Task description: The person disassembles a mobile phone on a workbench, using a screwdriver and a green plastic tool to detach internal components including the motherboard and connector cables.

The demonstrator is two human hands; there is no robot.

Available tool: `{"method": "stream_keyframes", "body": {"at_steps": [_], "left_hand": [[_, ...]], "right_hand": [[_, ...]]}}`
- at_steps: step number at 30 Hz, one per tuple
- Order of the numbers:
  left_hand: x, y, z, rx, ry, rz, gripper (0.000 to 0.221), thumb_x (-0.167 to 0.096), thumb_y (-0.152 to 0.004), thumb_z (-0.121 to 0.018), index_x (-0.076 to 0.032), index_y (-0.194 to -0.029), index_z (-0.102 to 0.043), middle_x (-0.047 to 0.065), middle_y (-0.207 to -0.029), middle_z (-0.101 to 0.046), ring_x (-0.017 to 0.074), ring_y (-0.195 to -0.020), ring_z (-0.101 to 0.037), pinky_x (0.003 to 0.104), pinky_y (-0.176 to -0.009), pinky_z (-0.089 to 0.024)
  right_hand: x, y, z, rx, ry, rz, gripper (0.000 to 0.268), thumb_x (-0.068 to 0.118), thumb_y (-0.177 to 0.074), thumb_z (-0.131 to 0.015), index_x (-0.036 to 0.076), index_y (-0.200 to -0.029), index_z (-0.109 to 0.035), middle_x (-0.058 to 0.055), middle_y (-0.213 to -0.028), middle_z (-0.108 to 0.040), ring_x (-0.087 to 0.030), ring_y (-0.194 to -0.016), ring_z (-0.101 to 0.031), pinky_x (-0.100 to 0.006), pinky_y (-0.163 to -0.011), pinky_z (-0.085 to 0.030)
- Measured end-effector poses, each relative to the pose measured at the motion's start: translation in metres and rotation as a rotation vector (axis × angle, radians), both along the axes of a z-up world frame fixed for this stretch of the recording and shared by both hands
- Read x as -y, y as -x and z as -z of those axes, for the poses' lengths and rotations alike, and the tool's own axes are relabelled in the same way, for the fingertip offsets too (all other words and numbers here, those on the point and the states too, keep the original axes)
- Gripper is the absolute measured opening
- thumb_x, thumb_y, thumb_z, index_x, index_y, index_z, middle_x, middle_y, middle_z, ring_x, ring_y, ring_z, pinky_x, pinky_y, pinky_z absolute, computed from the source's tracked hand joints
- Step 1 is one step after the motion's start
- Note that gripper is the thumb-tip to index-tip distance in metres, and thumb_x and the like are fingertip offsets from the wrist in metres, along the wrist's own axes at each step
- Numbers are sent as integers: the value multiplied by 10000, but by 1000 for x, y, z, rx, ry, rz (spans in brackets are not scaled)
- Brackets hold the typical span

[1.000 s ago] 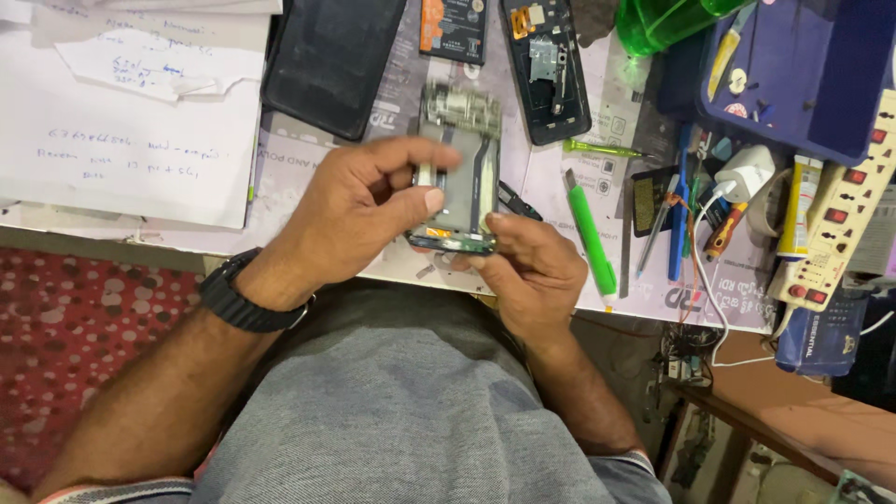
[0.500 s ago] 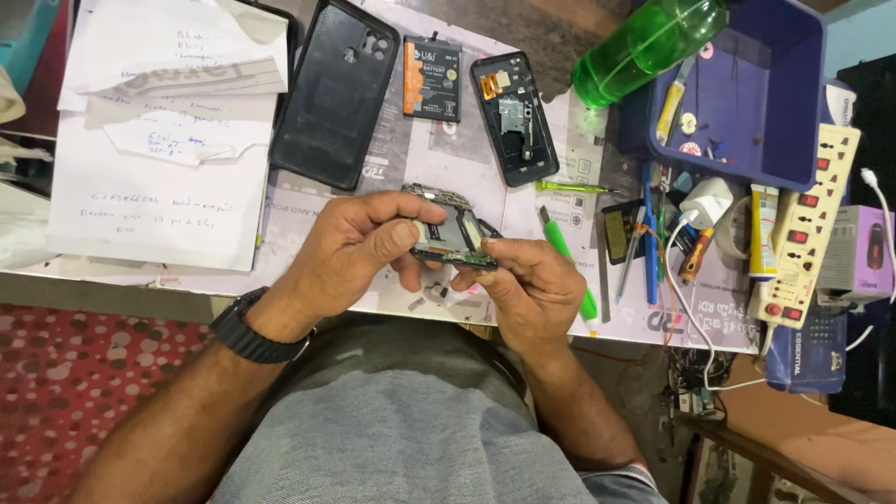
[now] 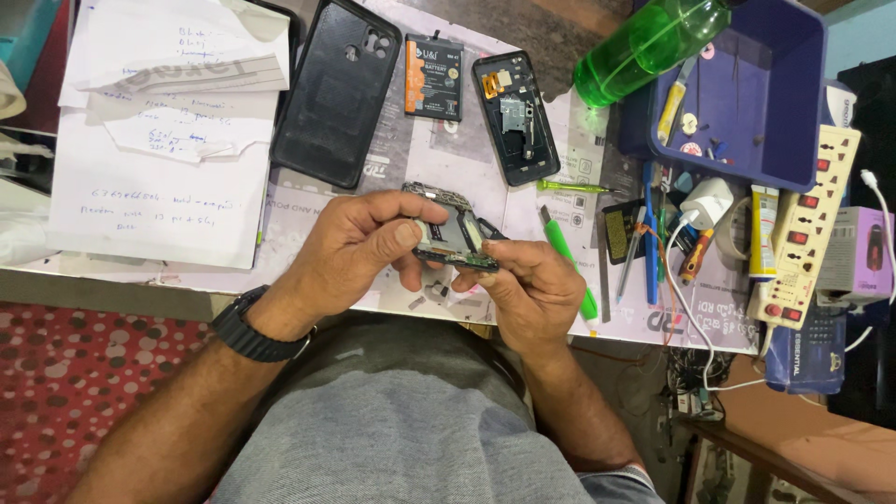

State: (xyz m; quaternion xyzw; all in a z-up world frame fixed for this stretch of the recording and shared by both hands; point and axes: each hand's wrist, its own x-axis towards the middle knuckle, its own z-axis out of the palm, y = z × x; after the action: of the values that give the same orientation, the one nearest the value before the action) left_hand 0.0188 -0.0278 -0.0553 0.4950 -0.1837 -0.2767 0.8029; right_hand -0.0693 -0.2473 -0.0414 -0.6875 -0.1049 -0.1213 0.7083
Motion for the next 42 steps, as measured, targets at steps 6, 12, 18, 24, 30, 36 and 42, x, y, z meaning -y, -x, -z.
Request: {"method": "stream_keyframes", "body": {"at_steps": [6, 12, 18, 24, 30, 36, 42], "left_hand": [[1, 0, 2, -5, 9, 2, 476, -360, -1027, -621, 51, -1261, -675, 125, -896, -761, 108, -660, -713, 218, -592, -591], [-3, 1, -1, 88, 69, 12, 516, -377, -1015, -667, 10, -1354, -634, 70, -885, -746, 88, -726, -696, 225, -671, -574], [-8, 5, -41, 745, -429, -339, 642, -291, -807, -842, -113, -1381, -616, 59, -754, -606, 179, -662, -577, 336, -629, -459], [5, -1, -46, 1055, -289, -322, 785, -256, -921, -737, -63, -1552, -311, 201, -1315, -589, 339, -1211, -561, 482, -1031, -435], [9, -2, -25, 887, -157, -55, 539, -209, -1038, -652, -83, -1515, -434, 78, -1310, -657, 283, -1258, -621, 468, -1135, -454], [6, 0, -29, 884, -184, -87, 411, -226, -1016, -655, -75, -1382, -541, 92, -1288, -670, 299, -1237, -643, 463, -1087, -477], [6, -2, -30, 867, -160, -82, 435, -256, -992, -675, -55, -1360, -557, 117, -1296, -669, 321, -1223, -641, 459, -1061, -493]], "right_hand": [[0, 0, 1, 8, 11, 8, 233, 83, -1043, -672, -52, -1225, -617, -218, -981, -744, -242, -850, -769, -347, -752, -669], [1, -6, -7, 27, 22, 17, 187, 50, -1059, -658, -53, -1212, -624, -200, -959, -744, -228, -828, -759, -330, -734, -657], [16, -23, -38, 23, 134, -68, 151, 32, -1038, -673, -68, -1152, -667, -154, -932, -735, -205, -808, -741, -316, -743, -635], [25, -38, -60, -99, 193, -275, 143, 34, -1010, -703, -69, -1109, -693, -116, -879, -728, -163, -764, -717, -267, -672, -611], [13, -44, -60, -103, 185, -309, 170, 8, -1011, -700, -72, -1161, -691, -114, -886, -720, -128, -742, -694, -242, -660, -591], [3, -33, -57, -59, 210, -249, 198, -35, -1006, -692, -76, -1198, -671, -123, -915, -730, -144, -796, -715, -254, -706, -603], [1, -26, -57, -43, 298, -176, 181, -12, -1006, -703, -64, -1179, -679, -125, -914, -743, -141, -764, -719, -249, -693, -599]]}}
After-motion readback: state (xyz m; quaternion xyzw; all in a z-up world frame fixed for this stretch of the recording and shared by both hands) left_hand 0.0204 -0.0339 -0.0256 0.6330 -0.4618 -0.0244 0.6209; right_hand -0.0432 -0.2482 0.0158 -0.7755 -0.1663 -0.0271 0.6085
